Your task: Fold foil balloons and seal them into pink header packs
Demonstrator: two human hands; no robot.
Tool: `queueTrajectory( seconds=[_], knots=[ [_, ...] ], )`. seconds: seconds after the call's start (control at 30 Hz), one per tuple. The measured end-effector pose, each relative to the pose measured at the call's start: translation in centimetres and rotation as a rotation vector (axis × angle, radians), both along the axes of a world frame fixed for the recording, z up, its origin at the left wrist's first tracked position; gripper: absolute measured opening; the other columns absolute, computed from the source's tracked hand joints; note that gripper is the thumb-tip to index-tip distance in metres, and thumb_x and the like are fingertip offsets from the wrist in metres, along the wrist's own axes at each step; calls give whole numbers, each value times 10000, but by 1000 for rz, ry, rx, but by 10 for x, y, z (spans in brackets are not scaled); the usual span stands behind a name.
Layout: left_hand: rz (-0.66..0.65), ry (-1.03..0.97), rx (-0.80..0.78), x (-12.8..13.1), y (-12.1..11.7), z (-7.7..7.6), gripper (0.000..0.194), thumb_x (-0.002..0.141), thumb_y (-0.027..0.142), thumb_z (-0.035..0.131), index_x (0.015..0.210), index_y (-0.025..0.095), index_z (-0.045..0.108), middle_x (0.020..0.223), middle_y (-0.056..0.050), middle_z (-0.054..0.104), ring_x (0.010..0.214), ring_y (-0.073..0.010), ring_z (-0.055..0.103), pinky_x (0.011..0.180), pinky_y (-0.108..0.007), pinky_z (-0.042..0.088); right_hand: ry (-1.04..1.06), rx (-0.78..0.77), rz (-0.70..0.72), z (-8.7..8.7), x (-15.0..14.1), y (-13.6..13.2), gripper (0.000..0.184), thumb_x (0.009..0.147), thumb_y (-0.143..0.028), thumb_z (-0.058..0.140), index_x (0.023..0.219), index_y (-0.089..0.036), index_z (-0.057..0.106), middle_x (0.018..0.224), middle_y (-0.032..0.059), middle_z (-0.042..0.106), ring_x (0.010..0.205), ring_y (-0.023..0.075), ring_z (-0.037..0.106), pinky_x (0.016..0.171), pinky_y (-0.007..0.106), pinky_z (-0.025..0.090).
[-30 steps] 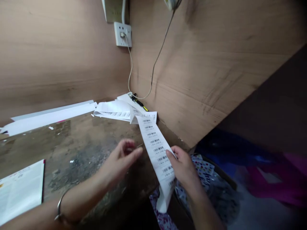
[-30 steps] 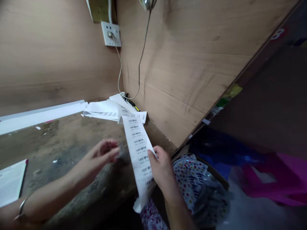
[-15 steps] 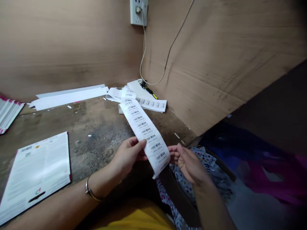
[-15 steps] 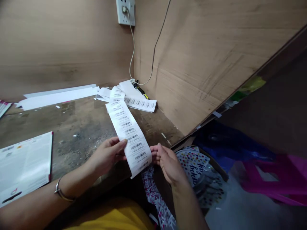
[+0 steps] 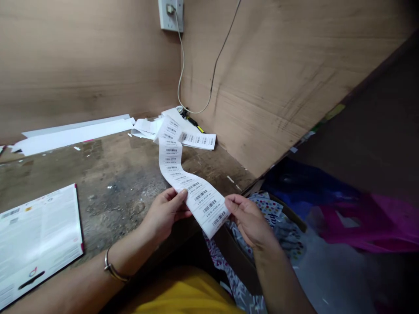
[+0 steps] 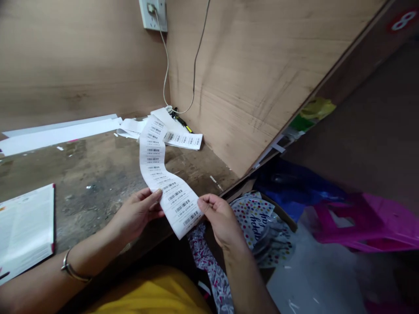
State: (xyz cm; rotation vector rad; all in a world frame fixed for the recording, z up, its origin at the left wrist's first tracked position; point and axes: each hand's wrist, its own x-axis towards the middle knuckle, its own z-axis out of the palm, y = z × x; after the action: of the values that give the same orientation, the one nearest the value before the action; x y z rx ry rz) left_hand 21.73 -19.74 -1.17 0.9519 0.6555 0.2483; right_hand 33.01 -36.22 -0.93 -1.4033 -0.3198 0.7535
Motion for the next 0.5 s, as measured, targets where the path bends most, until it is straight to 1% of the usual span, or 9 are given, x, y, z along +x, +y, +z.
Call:
queueTrajectory(
  seconds=[0.07, 0.13, 0.2, 0.23, 0.27, 0.33, 0.4, 0.43, 0.5],
  knots=[
    [-109, 47, 31, -8, -5, 4, 200, 813, 307, 619, 927, 145, 596, 811, -52, 663, 630, -110, 611, 604, -225, 528, -44, -18, 3, 2, 6, -4, 280, 656, -411, 765, 749, -172, 652, 666, -6, 646, 618, 118, 555, 599, 226, 439],
    [-396, 108, 172, -20, -8, 20, 186, 833, 334, 580, 853, 150, 601, 761, -37, 649, 612, -109, 591, 585, -217, 502, -83, -36, 7, 11, 16, -12, 263, 663, -389, 764, 788, -178, 670, 679, -3, 662, 605, 118, 564, 577, 222, 436],
    [-699, 128, 523, -33, -8, 44, 210, 856, 348, 535, 781, 167, 610, 691, -16, 624, 594, -118, 566, 553, -215, 465, -144, -79, 58, 30, 26, -24, 242, 675, -369, 761, 804, -177, 690, 681, 5, 673, 582, 121, 569, 547, 221, 432],
    [-765, 106, 761, -38, -6, 57, 215, 869, 341, 510, 781, 179, 619, 693, -14, 621, 616, -130, 567, 568, -228, 460, -197, -121, 121, 43, 31, -29, 231, 688, -367, 752, 807, -176, 700, 688, 14, 680, 585, 128, 579, 541, 223, 433],
    [-759, 65, 1007, -40, -2, 69, 203, 880, 325, 488, 822, 195, 633, 748, -20, 634, 679, -149, 582, 620, -251, 469, -263, -171, 210, 56, 34, -35, 221, 707, -370, 736, 811, -176, 709, 709, 24, 688, 605, 139, 594, 547, 228, 439],
    [-582, -34, 1410, -36, 9, 82, 215, 887, 287, 465, 1016, 236, 630, 1026, -53, 636, 946, -210, 582, 831, -341, 459, -432, -273, 413, 82, 35, -43, 210, 758, -385, 687, 817, -187, 719, 761, 36, 698, 670, 162, 619, 581, 236, 453],
    [-327, -60, 1585, -20, 29, 77, 363, 867, 283, 502, 1226, 249, 537, 1322, -92, 482, 1218, -274, 432, 1015, -441, 337, -601, -335, 561, 101, 29, -47, 195, 799, -386, 643, 812, -206, 716, 780, 31, 691, 720, 171, 623, 626, 242, 458],
    [-186, -23, 1575, -9, 42, 69, 452, 845, 299, 542, 1289, 237, 485, 1392, -111, 405, 1285, -295, 352, 1056, -471, 280, -667, -350, 618, 107, 24, -48, 187, 814, -381, 625, 801, -215, 709, 764, 23, 681, 721, 167, 618, 645, 244, 455],
    [102, 69, 1315, 16, 71, 47, 580, 756, 328, 664, 1291, 195, 484, 1388, -147, 385, 1308, -317, 314, 1067, -474, 265, -758, -366, 708, 110, 15, -50, 184, 835, -376, 599, 778, -227, 690, 742, 12, 656, 737, 163, 606, 690, 251, 450]
  ],
)
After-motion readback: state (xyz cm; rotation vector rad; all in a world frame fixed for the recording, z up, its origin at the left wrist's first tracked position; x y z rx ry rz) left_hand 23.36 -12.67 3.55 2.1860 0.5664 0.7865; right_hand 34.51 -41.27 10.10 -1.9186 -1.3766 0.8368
